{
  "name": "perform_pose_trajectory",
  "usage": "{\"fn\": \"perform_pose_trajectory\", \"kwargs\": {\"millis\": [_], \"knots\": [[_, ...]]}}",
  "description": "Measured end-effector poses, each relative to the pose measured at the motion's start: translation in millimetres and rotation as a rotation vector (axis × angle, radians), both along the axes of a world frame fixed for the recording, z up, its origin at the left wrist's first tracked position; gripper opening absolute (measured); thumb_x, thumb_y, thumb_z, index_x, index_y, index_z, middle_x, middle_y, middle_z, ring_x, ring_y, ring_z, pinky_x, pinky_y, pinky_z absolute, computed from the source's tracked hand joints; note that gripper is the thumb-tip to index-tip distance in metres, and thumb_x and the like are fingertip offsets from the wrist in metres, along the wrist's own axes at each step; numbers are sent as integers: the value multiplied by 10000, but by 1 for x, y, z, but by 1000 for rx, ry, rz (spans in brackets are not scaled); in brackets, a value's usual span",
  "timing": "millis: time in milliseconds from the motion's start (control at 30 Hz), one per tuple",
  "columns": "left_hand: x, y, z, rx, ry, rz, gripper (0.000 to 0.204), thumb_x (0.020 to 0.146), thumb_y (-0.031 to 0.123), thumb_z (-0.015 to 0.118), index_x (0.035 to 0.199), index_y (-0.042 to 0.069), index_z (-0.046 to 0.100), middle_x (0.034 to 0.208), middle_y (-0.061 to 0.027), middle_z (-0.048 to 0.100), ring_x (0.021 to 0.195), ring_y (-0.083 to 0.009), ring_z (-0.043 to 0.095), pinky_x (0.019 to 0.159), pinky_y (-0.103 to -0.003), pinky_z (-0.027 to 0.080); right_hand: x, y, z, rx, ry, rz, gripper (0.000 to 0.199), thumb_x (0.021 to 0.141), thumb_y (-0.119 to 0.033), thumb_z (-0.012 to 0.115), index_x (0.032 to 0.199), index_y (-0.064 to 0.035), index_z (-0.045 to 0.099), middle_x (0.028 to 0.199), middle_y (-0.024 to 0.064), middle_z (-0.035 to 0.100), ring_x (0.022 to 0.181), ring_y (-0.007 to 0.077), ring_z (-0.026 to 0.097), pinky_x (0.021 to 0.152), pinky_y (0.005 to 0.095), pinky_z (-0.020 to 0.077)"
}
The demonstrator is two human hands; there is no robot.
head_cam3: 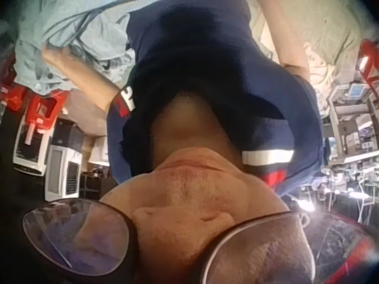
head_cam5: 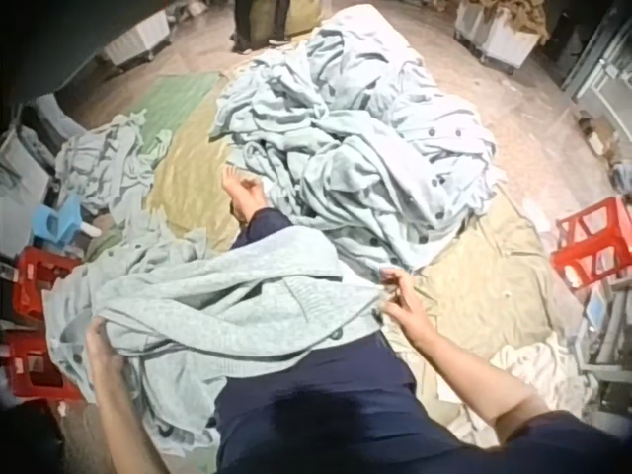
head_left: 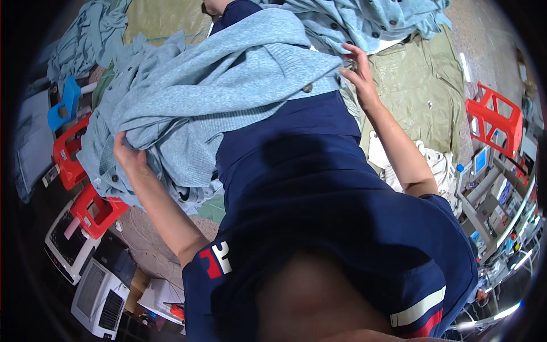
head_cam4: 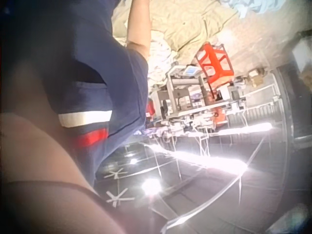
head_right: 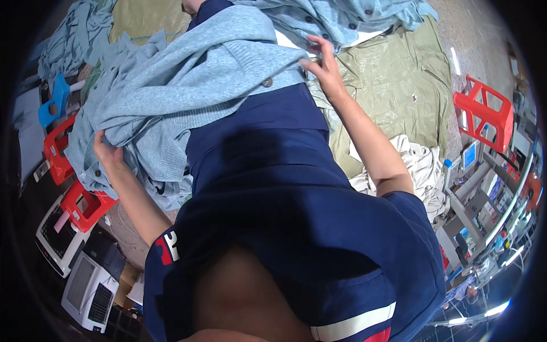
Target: Inspecting knitted cardigans and trimming loose threads using a small snipping tool while sitting on a factory floor.
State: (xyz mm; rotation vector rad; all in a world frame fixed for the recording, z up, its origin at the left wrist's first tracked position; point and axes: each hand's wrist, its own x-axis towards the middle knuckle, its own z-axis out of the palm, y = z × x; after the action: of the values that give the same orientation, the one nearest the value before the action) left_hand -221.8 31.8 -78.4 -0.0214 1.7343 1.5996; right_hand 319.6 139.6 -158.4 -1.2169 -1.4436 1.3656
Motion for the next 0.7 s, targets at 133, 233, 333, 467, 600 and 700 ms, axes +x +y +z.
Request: {"fn": "perform_pose_trajectory", "kwargs": {"millis": [133,233,333,467,600,700], "knots": [[-9,14,-1,-18,-10,-41,467,800,193,518,1210,-30,544,1221,-152,589,1160,-341,536,1015,-501,401,-8,17,0,-297,-77,159,226,863,-198,655,1014,-38,602,891,-25,574,820,70,510,782,220,398],[-22,22,-5,-35,-56,-36,477,790,172,526,1216,-44,530,1275,-171,550,1173,-352,518,1016,-477,400,-12,29,1,-299,-67,151,189,865,-258,674,808,-89,613,697,-96,482,654,29,393,589,200,303],[-89,-19,-14,-342,763,-170,473,782,136,530,1221,-42,523,1261,-177,551,1162,-348,514,1014,-452,382,-30,39,0,-338,-26,213,236,850,-286,691,748,-93,601,670,-90,482,631,35,382,575,212,297],[118,31,39,-201,1803,-647,329,808,81,517,1113,-30,572,1138,-191,582,1092,-278,542,947,-374,408,-8,31,-3,-393,-84,117,235,861,-285,686,742,-104,595,677,-101,470,624,26,359,565,210,276],[225,4,35,-95,317,-1237,161,929,145,559,1009,38,649,854,-48,659,744,-102,611,680,-231,467,-15,33,-6,-404,-119,102,236,858,-273,693,740,-94,593,703,-89,498,640,32,390,580,212,314],[261,14,14,-232,-203,-1210,292,929,249,567,1059,-8,618,926,-56,639,793,-105,578,674,-225,448,-21,32,3,-475,-63,100,234,853,-268,700,740,-92,594,705,-81,502,641,38,400,592,214,330]]}}
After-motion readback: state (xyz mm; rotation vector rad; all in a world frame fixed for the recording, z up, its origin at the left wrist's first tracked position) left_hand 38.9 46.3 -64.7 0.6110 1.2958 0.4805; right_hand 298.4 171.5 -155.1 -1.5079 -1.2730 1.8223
